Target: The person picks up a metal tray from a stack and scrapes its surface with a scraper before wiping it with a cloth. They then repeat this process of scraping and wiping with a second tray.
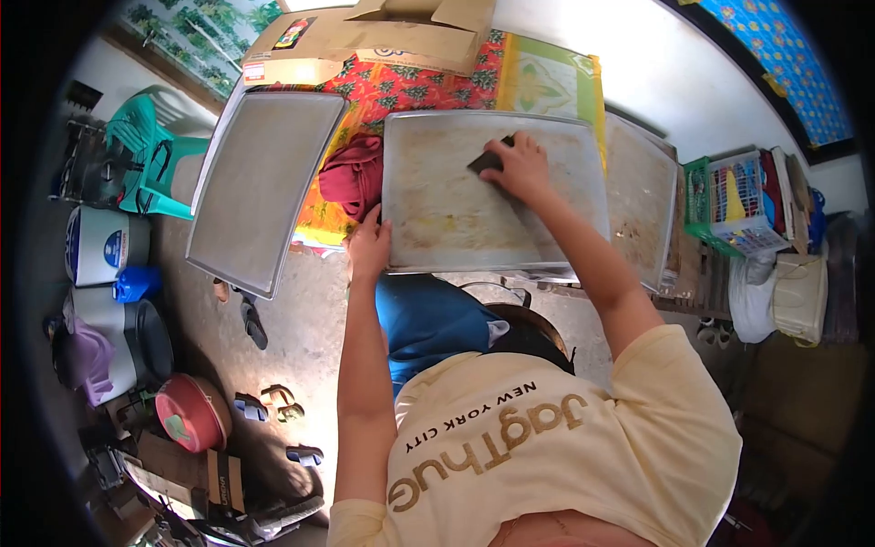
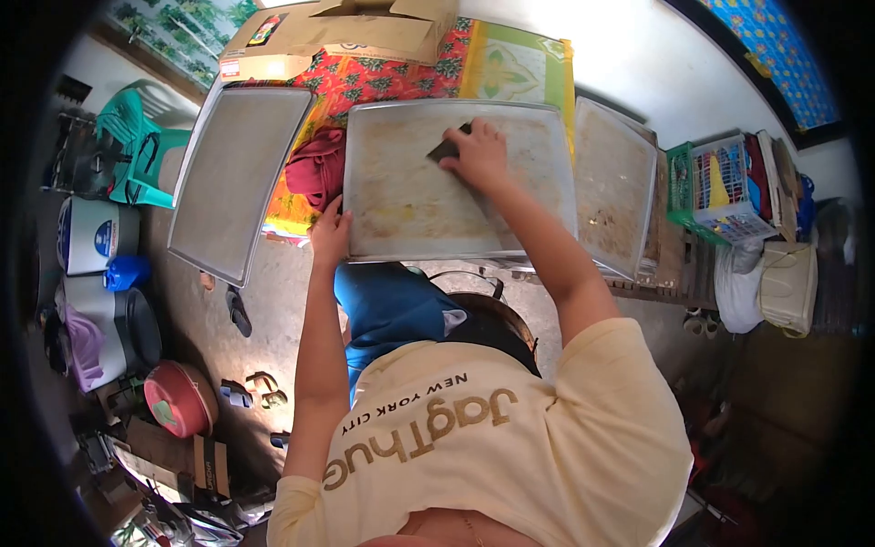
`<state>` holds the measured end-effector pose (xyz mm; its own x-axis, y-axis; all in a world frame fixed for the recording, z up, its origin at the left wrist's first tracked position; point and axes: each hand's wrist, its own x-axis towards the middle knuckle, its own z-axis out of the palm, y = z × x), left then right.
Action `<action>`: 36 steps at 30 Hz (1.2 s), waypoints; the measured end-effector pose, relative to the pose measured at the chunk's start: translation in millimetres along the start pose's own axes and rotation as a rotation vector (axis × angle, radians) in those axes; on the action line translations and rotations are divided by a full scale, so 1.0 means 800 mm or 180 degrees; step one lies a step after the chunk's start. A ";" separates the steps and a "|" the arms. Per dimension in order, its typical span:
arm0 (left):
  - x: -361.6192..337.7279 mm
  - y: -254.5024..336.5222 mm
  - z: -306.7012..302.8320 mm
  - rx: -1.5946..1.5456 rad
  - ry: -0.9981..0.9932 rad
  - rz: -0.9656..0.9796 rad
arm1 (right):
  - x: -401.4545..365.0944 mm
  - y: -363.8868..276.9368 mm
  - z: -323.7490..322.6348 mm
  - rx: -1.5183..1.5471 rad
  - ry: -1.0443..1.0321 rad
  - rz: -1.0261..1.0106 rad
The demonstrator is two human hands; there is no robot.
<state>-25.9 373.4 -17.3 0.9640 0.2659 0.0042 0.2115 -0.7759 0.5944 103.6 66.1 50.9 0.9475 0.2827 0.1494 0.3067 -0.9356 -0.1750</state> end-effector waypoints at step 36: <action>-0.001 0.020 -0.015 -0.0177 -0.0273 -0.0327 | -0.115 0.070 -0.049 -0.0105 -0.0137 0.0758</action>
<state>-25.3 367.4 1.5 0.9485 0.2905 -0.1264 0.3027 -0.7137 0.6317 29.9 -21.0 65.4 0.9959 0.0615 0.0662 0.0719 -0.9831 -0.1682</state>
